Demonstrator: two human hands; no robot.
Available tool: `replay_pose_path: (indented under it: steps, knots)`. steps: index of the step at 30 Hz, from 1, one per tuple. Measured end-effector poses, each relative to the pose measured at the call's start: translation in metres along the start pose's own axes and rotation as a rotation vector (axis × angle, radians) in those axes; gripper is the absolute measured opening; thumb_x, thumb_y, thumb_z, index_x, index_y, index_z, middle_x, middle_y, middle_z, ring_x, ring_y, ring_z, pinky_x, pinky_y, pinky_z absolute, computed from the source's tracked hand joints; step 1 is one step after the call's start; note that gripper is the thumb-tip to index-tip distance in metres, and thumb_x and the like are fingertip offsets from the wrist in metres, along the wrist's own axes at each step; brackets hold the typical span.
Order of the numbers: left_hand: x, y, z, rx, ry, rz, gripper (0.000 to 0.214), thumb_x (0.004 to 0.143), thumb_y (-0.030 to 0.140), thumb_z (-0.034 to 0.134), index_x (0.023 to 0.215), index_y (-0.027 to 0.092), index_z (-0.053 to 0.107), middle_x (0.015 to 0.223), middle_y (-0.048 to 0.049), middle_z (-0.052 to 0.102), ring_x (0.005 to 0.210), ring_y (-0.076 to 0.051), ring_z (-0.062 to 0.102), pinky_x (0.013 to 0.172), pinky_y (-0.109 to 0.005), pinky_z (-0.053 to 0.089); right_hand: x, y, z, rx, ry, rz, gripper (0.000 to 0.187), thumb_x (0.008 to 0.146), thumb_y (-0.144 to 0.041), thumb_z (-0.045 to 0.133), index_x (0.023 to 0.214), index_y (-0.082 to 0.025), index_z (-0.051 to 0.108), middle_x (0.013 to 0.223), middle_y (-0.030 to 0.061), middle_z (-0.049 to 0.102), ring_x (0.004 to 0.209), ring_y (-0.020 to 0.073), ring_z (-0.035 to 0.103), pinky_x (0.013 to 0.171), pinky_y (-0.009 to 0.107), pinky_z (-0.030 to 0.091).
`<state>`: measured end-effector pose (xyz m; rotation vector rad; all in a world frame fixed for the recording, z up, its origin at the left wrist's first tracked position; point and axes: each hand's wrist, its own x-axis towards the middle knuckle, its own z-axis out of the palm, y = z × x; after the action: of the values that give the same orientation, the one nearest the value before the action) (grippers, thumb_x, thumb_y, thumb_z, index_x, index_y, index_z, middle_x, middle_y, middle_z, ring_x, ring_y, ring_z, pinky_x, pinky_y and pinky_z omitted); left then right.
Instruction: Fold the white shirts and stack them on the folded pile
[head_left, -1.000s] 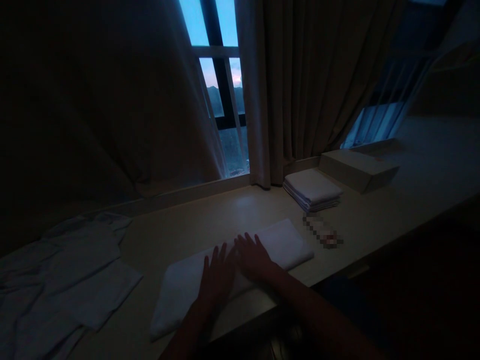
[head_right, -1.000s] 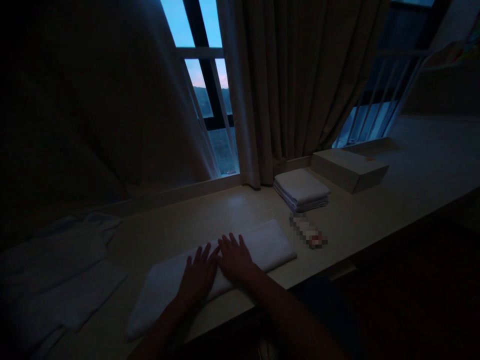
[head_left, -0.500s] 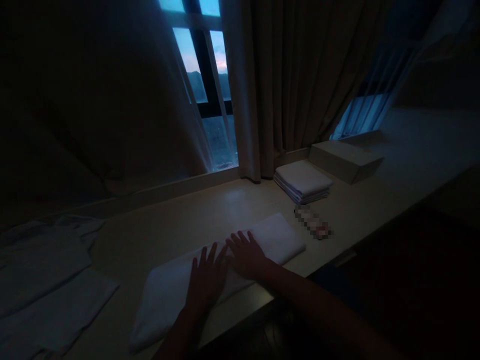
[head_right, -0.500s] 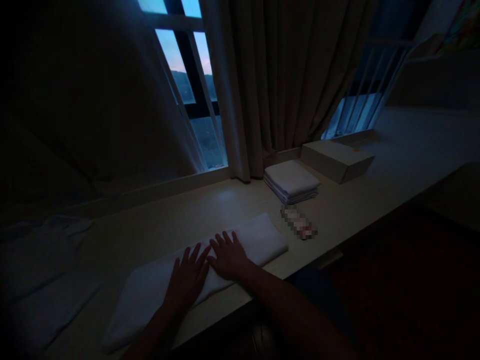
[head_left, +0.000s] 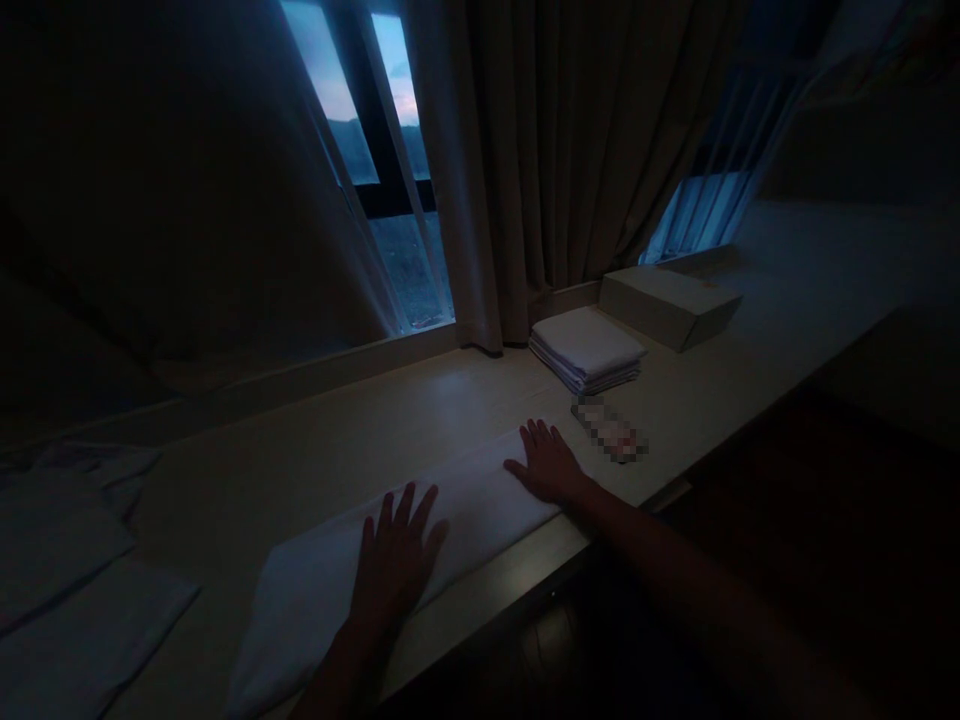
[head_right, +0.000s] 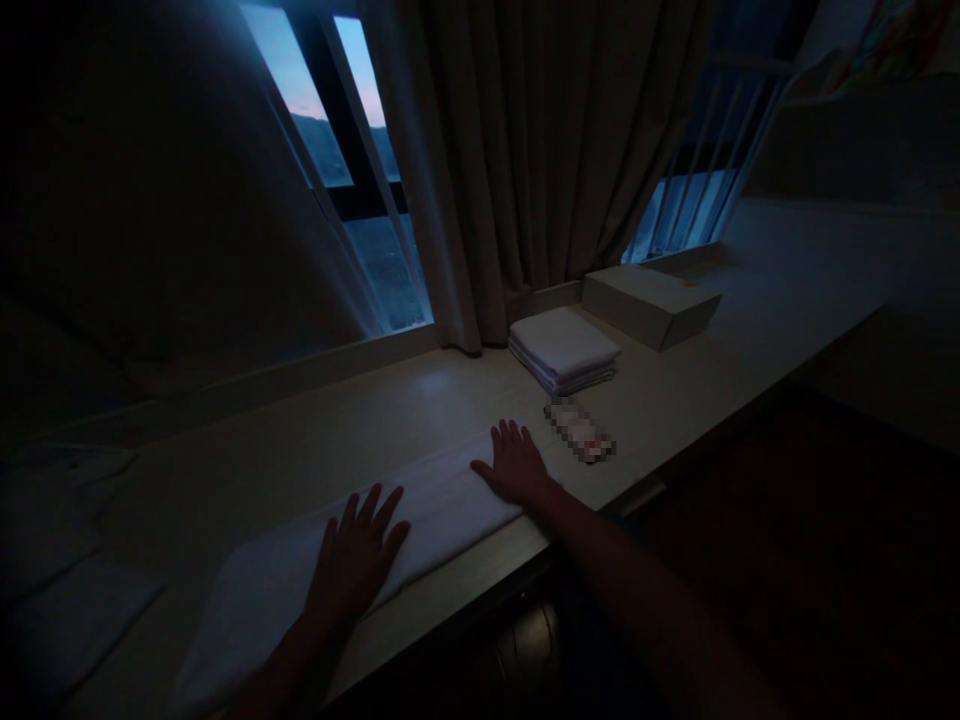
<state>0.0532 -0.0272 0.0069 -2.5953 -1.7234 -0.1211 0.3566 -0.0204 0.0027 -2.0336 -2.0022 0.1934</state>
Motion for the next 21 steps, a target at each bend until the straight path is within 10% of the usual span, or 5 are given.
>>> replay_pose_path:
  steps: [21]
  knots:
    - [-0.009, 0.003, -0.012, -0.039, 0.004, 0.004, 0.06, 0.092, 0.059, 0.027, 0.149, 0.037, 0.024, 0.159, -0.0015, 0.02, 0.146, -0.03, 0.015, 0.114, -0.055, 0.015, 0.0, 0.001, 0.022, -0.097, 0.07, 0.059, 0.091, 0.089, -0.071, 0.021, 0.146, -0.001, 0.031, 0.154, 0.0212, 0.023, 0.145, 0.0337, 0.008, 0.116, 0.047, 0.0]
